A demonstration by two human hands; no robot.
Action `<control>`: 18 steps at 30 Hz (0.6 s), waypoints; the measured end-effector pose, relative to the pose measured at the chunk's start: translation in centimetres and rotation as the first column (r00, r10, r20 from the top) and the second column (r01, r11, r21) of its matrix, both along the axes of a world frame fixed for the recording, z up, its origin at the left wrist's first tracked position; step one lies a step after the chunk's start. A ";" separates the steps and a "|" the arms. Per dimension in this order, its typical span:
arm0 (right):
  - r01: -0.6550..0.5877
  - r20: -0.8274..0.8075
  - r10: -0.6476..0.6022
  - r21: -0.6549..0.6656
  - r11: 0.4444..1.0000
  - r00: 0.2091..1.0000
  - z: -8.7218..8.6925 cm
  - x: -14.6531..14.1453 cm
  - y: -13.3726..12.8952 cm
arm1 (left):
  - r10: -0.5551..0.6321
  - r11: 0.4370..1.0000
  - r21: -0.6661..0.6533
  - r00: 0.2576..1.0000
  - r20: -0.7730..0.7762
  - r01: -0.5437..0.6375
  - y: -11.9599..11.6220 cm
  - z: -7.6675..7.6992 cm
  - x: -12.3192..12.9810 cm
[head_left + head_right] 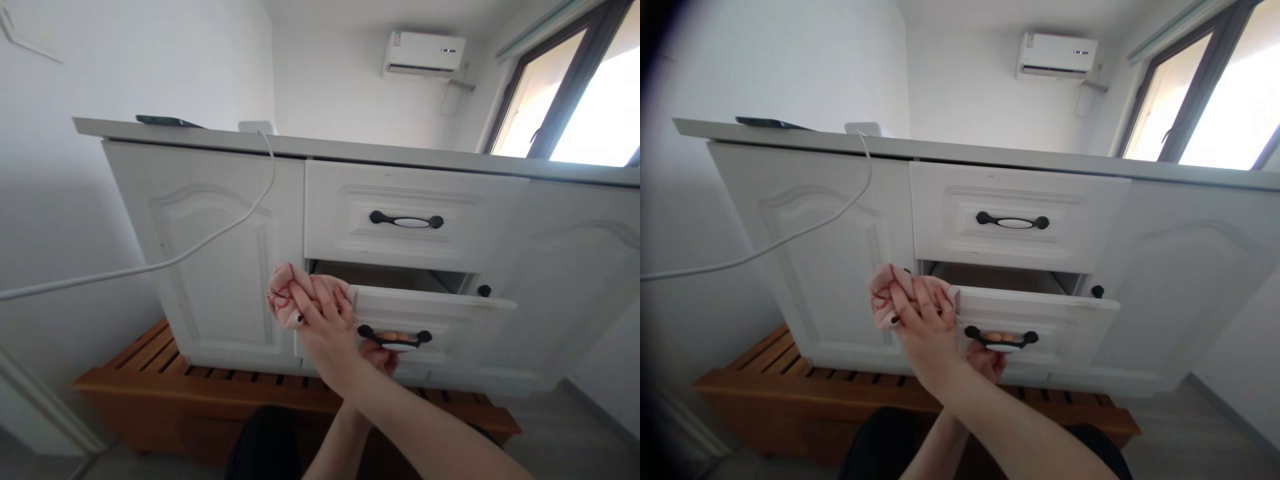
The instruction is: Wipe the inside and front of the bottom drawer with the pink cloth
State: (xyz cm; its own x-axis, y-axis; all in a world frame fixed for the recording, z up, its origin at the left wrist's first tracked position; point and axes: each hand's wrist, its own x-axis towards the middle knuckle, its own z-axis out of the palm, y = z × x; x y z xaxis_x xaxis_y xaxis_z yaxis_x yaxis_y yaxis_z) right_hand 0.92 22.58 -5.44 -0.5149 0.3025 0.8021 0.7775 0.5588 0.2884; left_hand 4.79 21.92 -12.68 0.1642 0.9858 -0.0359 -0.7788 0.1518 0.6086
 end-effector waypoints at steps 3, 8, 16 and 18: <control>-0.077 0.063 0.075 0.033 0.996 0.995 -0.1 -0.3 1.9 | -0.005 0.999 0.049 1.000 0.027 0.004 0.3 0.5 -0.3; -0.118 0.154 0.114 0.015 0.993 0.981 -0.2 0.6 5.8 | -0.029 0.999 0.023 0.994 0.106 0.026 -0.2 -1.6 -0.1; -0.149 0.110 0.159 -0.092 0.984 0.981 -2.7 1.9 10.0 | -0.171 0.925 -0.354 0.984 -0.055 0.141 -5.1 -13.8 1.0; -0.139 0.080 0.147 -0.096 0.986 0.986 -2.3 1.8 9.8 | -0.239 0.905 -0.390 0.961 -0.142 0.168 -7.3 -14.6 0.3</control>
